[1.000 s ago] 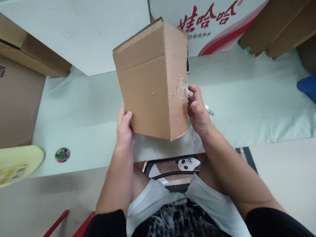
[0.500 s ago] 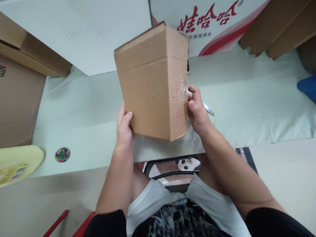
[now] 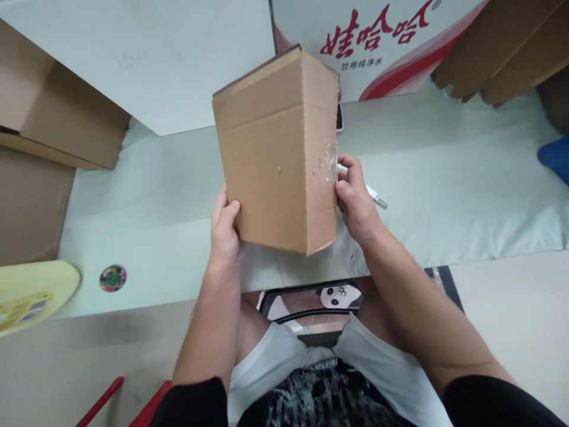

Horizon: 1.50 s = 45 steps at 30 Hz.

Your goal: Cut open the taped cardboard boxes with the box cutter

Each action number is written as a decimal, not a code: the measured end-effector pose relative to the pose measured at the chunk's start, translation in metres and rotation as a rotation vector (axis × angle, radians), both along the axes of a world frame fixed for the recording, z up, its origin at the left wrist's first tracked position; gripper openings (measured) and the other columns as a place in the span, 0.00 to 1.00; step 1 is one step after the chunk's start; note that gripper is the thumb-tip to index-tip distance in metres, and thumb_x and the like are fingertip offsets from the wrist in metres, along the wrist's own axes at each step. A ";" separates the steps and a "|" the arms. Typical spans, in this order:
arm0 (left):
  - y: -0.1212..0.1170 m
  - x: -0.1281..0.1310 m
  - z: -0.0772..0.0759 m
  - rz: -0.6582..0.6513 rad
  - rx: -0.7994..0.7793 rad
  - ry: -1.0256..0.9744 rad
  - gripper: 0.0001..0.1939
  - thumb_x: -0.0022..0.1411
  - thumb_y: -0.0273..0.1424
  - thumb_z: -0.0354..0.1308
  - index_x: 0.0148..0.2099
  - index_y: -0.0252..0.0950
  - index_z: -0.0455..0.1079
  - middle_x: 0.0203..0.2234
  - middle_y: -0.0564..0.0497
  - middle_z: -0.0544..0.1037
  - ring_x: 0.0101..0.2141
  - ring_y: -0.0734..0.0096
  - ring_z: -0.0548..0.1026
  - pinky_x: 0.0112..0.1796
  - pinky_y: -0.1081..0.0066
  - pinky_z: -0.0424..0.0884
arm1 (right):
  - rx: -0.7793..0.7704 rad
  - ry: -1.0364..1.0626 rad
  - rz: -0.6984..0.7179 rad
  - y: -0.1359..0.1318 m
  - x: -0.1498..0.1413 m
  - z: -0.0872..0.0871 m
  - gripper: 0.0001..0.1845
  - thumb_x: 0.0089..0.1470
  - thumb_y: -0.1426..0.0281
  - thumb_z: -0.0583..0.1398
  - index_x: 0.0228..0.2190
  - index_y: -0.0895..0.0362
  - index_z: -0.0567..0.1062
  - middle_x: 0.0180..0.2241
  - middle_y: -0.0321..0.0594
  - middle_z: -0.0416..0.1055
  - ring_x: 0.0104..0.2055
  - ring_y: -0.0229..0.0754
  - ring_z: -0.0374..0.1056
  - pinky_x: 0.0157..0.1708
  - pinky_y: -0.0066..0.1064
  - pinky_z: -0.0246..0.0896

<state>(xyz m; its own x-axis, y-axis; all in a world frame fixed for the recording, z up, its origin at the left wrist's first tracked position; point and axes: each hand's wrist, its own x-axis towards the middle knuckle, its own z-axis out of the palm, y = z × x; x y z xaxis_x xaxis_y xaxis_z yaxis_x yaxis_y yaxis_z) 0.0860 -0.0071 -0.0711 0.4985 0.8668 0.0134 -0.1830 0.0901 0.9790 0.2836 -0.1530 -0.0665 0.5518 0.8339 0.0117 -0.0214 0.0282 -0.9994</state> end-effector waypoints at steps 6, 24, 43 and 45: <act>0.000 0.000 -0.001 -0.020 0.008 -0.005 0.27 0.58 0.50 0.67 0.55 0.42 0.76 0.51 0.47 0.82 0.57 0.49 0.78 0.57 0.58 0.75 | 0.000 0.033 -0.020 0.001 -0.001 0.001 0.44 0.48 0.31 0.60 0.54 0.46 0.60 0.48 0.42 0.70 0.53 0.50 0.69 0.56 0.50 0.67; 0.000 -0.002 -0.003 -0.028 -0.008 -0.005 0.27 0.58 0.50 0.67 0.56 0.43 0.74 0.53 0.46 0.81 0.59 0.48 0.77 0.58 0.57 0.74 | -0.020 -0.003 -0.020 0.000 -0.003 0.001 0.44 0.50 0.30 0.59 0.55 0.45 0.60 0.50 0.42 0.70 0.54 0.52 0.70 0.55 0.52 0.70; 0.000 -0.002 -0.004 -0.012 -0.025 -0.007 0.27 0.57 0.50 0.68 0.54 0.44 0.74 0.52 0.47 0.81 0.59 0.47 0.76 0.59 0.54 0.74 | 0.002 -0.007 -0.007 0.000 -0.003 -0.006 0.39 0.54 0.34 0.59 0.56 0.44 0.59 0.47 0.39 0.68 0.44 0.44 0.70 0.51 0.48 0.70; 0.000 -0.001 -0.004 -0.010 -0.030 -0.012 0.27 0.57 0.50 0.68 0.54 0.44 0.75 0.52 0.47 0.81 0.59 0.48 0.77 0.59 0.56 0.74 | 0.011 -0.018 0.002 0.000 -0.004 -0.007 0.38 0.56 0.35 0.58 0.56 0.44 0.58 0.47 0.39 0.68 0.43 0.43 0.71 0.49 0.47 0.71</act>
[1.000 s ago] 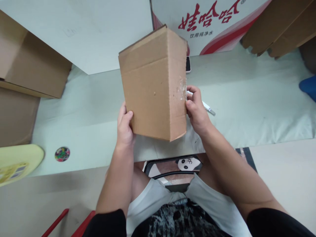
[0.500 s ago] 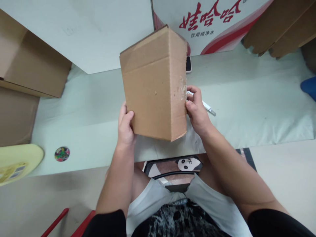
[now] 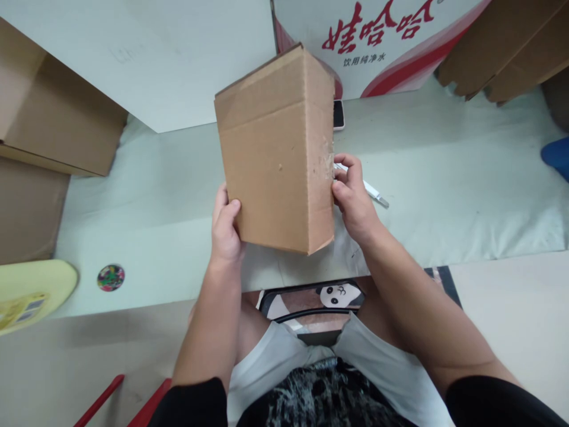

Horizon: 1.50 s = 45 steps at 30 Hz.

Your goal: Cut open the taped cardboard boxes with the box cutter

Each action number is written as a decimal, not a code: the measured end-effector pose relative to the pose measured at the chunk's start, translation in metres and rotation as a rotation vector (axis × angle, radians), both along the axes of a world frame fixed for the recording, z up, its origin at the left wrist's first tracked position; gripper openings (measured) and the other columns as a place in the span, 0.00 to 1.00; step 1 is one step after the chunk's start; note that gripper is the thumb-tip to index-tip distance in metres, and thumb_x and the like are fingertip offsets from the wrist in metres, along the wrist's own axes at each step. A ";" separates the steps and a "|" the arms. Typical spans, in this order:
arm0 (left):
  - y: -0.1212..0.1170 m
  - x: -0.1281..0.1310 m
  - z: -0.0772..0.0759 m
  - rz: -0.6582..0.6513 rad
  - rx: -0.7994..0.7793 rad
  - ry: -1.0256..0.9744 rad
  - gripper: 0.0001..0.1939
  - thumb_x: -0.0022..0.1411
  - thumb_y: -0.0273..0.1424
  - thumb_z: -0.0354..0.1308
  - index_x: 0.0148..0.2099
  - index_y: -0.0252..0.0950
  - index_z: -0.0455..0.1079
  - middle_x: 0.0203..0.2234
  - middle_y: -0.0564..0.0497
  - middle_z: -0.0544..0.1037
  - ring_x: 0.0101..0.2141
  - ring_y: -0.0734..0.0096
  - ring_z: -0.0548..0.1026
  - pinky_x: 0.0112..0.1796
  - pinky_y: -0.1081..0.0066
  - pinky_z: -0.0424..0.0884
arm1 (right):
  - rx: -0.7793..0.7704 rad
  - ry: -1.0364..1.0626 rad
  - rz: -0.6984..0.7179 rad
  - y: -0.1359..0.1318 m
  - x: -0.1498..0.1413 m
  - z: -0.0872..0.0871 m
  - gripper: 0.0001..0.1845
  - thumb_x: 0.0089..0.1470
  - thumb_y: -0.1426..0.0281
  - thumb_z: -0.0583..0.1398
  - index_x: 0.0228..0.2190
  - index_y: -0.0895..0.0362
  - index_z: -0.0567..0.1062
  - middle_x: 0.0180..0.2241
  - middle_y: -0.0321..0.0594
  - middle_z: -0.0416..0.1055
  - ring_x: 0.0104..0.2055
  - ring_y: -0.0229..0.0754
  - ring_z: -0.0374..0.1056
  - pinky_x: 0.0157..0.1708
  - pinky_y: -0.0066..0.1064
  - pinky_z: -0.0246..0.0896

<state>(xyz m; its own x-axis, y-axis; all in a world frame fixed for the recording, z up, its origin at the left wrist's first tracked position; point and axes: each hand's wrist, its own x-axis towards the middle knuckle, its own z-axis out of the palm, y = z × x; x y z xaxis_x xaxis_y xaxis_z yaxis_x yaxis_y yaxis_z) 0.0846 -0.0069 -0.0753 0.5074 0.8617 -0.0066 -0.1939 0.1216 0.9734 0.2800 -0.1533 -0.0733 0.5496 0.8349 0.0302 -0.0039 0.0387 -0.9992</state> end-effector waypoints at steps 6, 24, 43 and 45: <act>-0.001 0.001 0.001 0.031 -0.023 -0.001 0.28 0.54 0.49 0.70 0.54 0.43 0.76 0.51 0.49 0.81 0.55 0.53 0.79 0.53 0.62 0.76 | -0.003 -0.012 -0.005 0.000 0.000 0.000 0.39 0.55 0.34 0.58 0.56 0.45 0.57 0.46 0.39 0.66 0.42 0.42 0.70 0.49 0.46 0.70; 0.001 0.001 0.000 0.013 -0.006 -0.015 0.26 0.55 0.49 0.70 0.53 0.43 0.76 0.49 0.49 0.81 0.54 0.53 0.79 0.54 0.61 0.76 | -0.012 0.016 -0.006 0.001 -0.001 0.002 0.41 0.52 0.33 0.59 0.55 0.44 0.57 0.46 0.39 0.66 0.42 0.43 0.70 0.50 0.48 0.68; -0.001 0.000 0.002 0.027 -0.020 -0.005 0.27 0.55 0.49 0.70 0.54 0.43 0.76 0.51 0.48 0.81 0.54 0.53 0.79 0.53 0.62 0.77 | -0.027 -0.004 -0.002 0.001 0.000 0.001 0.42 0.53 0.32 0.58 0.56 0.44 0.57 0.47 0.39 0.66 0.42 0.43 0.70 0.50 0.50 0.69; -0.001 0.000 0.002 0.028 -0.021 -0.002 0.27 0.55 0.49 0.70 0.54 0.43 0.76 0.52 0.48 0.81 0.55 0.53 0.78 0.53 0.61 0.76 | -0.029 0.007 -0.006 0.001 0.000 0.001 0.42 0.52 0.32 0.59 0.56 0.44 0.57 0.46 0.39 0.66 0.42 0.44 0.69 0.51 0.50 0.69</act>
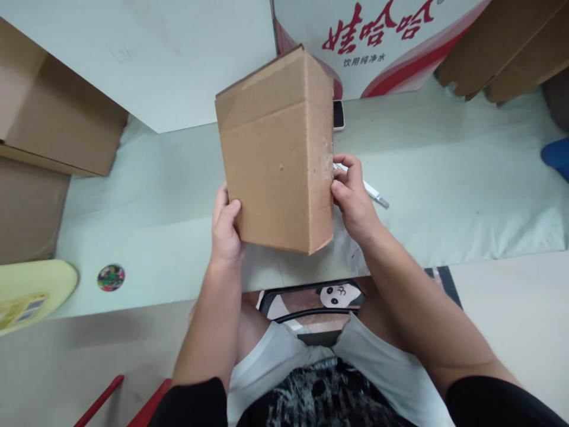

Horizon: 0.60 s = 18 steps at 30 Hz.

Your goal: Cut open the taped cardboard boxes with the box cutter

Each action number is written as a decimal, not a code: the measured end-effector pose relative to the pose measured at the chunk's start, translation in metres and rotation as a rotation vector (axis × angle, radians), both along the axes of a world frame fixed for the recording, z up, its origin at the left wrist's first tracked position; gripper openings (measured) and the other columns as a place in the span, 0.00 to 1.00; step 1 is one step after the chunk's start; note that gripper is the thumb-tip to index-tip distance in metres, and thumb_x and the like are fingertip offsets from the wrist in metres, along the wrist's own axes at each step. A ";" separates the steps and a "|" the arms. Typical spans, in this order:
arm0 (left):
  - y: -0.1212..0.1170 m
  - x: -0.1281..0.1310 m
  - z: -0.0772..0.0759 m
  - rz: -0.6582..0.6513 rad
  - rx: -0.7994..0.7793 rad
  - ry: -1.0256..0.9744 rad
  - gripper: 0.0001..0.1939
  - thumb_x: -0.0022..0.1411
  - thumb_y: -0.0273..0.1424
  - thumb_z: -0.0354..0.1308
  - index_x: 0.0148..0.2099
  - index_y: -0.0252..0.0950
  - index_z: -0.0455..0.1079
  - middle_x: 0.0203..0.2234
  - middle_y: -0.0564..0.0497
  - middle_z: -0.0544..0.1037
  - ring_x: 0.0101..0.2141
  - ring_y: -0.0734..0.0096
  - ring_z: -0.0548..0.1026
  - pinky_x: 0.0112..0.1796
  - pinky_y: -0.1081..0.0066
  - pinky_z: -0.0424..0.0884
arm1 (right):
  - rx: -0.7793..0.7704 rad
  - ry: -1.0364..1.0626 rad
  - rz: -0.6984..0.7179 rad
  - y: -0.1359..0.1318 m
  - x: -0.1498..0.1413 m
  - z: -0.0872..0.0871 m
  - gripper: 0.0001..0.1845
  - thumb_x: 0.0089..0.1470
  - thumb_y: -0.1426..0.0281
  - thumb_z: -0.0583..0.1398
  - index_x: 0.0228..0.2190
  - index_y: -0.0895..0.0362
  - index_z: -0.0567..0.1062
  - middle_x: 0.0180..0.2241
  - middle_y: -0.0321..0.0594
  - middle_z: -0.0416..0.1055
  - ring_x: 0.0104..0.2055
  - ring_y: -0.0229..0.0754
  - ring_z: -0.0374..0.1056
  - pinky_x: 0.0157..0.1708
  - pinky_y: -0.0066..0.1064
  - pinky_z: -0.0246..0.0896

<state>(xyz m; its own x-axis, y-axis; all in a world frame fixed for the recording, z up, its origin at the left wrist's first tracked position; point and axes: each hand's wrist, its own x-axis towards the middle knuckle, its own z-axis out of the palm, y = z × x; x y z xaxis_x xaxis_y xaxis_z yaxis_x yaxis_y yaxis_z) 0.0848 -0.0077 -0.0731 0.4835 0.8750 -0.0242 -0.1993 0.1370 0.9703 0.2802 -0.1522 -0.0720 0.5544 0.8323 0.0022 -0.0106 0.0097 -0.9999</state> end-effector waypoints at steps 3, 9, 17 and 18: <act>0.000 0.001 0.000 0.007 -0.004 0.001 0.27 0.54 0.48 0.70 0.53 0.43 0.76 0.51 0.48 0.81 0.54 0.53 0.78 0.52 0.61 0.77 | -0.006 -0.004 0.011 0.000 0.000 0.000 0.41 0.52 0.33 0.58 0.56 0.44 0.56 0.48 0.39 0.66 0.43 0.44 0.69 0.51 0.49 0.68; -0.001 0.002 0.001 0.004 -0.006 -0.025 0.26 0.54 0.48 0.70 0.52 0.43 0.76 0.49 0.49 0.81 0.53 0.54 0.79 0.53 0.62 0.76 | -0.015 0.011 0.014 0.000 0.000 0.002 0.41 0.53 0.34 0.59 0.56 0.44 0.56 0.48 0.39 0.65 0.44 0.44 0.69 0.51 0.48 0.67; 0.000 0.000 -0.002 -0.014 0.026 0.010 0.26 0.57 0.49 0.68 0.54 0.43 0.74 0.51 0.47 0.80 0.54 0.53 0.78 0.55 0.60 0.75 | -0.016 -0.013 0.015 -0.001 -0.001 0.002 0.40 0.54 0.33 0.58 0.56 0.43 0.56 0.48 0.39 0.66 0.43 0.44 0.69 0.51 0.48 0.68; 0.000 0.000 -0.002 -0.010 0.028 0.013 0.26 0.57 0.49 0.68 0.53 0.43 0.74 0.51 0.47 0.80 0.54 0.53 0.78 0.54 0.60 0.75 | -0.015 -0.011 0.014 -0.001 -0.001 0.002 0.40 0.54 0.33 0.58 0.56 0.43 0.56 0.48 0.39 0.66 0.43 0.44 0.69 0.51 0.48 0.68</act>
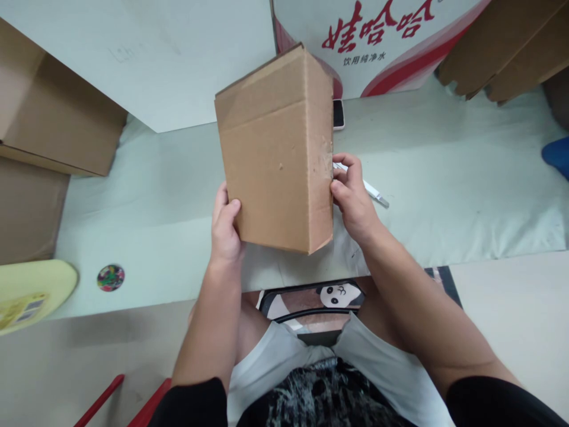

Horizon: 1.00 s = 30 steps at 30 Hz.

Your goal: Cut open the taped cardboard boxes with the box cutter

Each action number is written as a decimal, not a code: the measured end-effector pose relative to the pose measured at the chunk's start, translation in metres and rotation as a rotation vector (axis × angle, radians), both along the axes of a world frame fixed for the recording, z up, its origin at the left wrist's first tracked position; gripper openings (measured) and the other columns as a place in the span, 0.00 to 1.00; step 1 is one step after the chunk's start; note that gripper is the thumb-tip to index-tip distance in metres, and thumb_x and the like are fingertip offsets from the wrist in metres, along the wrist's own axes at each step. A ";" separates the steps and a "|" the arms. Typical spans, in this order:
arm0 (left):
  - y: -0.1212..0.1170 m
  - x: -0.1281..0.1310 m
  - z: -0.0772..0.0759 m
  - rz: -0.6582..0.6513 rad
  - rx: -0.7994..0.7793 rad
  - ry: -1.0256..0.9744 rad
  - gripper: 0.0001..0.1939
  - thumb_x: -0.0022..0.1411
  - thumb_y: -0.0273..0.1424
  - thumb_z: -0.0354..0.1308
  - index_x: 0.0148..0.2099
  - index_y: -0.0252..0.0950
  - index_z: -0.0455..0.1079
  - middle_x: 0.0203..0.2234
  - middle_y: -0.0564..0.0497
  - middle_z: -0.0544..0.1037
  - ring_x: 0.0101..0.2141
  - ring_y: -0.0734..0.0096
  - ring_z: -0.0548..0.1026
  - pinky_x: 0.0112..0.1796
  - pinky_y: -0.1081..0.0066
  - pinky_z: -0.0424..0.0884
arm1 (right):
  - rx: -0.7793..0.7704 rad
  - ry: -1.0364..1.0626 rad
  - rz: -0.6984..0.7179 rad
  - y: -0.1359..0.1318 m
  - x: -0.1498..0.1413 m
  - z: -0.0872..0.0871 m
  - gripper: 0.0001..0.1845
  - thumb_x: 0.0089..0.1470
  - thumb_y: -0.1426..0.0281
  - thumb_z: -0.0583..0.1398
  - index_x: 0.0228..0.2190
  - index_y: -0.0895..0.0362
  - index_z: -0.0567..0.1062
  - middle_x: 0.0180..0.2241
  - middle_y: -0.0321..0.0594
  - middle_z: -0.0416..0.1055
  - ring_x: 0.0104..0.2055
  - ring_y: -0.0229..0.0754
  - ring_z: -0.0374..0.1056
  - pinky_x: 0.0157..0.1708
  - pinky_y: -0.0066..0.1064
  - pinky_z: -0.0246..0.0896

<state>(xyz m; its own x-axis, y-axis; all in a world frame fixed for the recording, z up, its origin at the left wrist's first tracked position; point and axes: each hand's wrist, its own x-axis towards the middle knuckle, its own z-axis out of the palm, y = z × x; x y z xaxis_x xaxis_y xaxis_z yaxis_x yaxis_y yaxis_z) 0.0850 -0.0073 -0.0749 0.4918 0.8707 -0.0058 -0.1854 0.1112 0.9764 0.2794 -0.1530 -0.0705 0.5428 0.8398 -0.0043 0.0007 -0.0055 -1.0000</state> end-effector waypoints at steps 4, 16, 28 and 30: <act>0.000 0.001 0.001 0.000 0.003 -0.001 0.26 0.57 0.50 0.68 0.53 0.43 0.75 0.49 0.47 0.81 0.55 0.52 0.78 0.55 0.60 0.75 | -0.003 0.003 -0.009 0.001 0.000 0.000 0.41 0.53 0.34 0.58 0.56 0.44 0.56 0.47 0.39 0.65 0.42 0.43 0.69 0.50 0.47 0.68; -0.001 0.001 0.002 -0.006 -0.022 -0.025 0.25 0.57 0.48 0.68 0.53 0.43 0.76 0.50 0.47 0.81 0.55 0.51 0.78 0.55 0.59 0.75 | -0.003 -0.012 -0.004 0.001 0.000 -0.001 0.40 0.54 0.33 0.57 0.56 0.44 0.55 0.47 0.39 0.64 0.42 0.43 0.69 0.49 0.46 0.68; -0.001 0.001 0.002 0.000 -0.022 -0.014 0.26 0.56 0.49 0.69 0.53 0.43 0.75 0.50 0.47 0.81 0.55 0.51 0.78 0.54 0.60 0.76 | -0.005 -0.003 -0.017 0.001 -0.001 0.001 0.40 0.53 0.33 0.59 0.55 0.44 0.56 0.45 0.38 0.65 0.40 0.42 0.69 0.48 0.47 0.69; -0.001 0.001 0.002 0.006 -0.025 -0.014 0.26 0.55 0.49 0.69 0.53 0.43 0.75 0.50 0.47 0.81 0.54 0.52 0.78 0.53 0.60 0.76 | -0.007 -0.005 -0.016 0.001 -0.001 0.001 0.41 0.53 0.33 0.59 0.56 0.44 0.56 0.45 0.38 0.65 0.40 0.42 0.69 0.48 0.47 0.69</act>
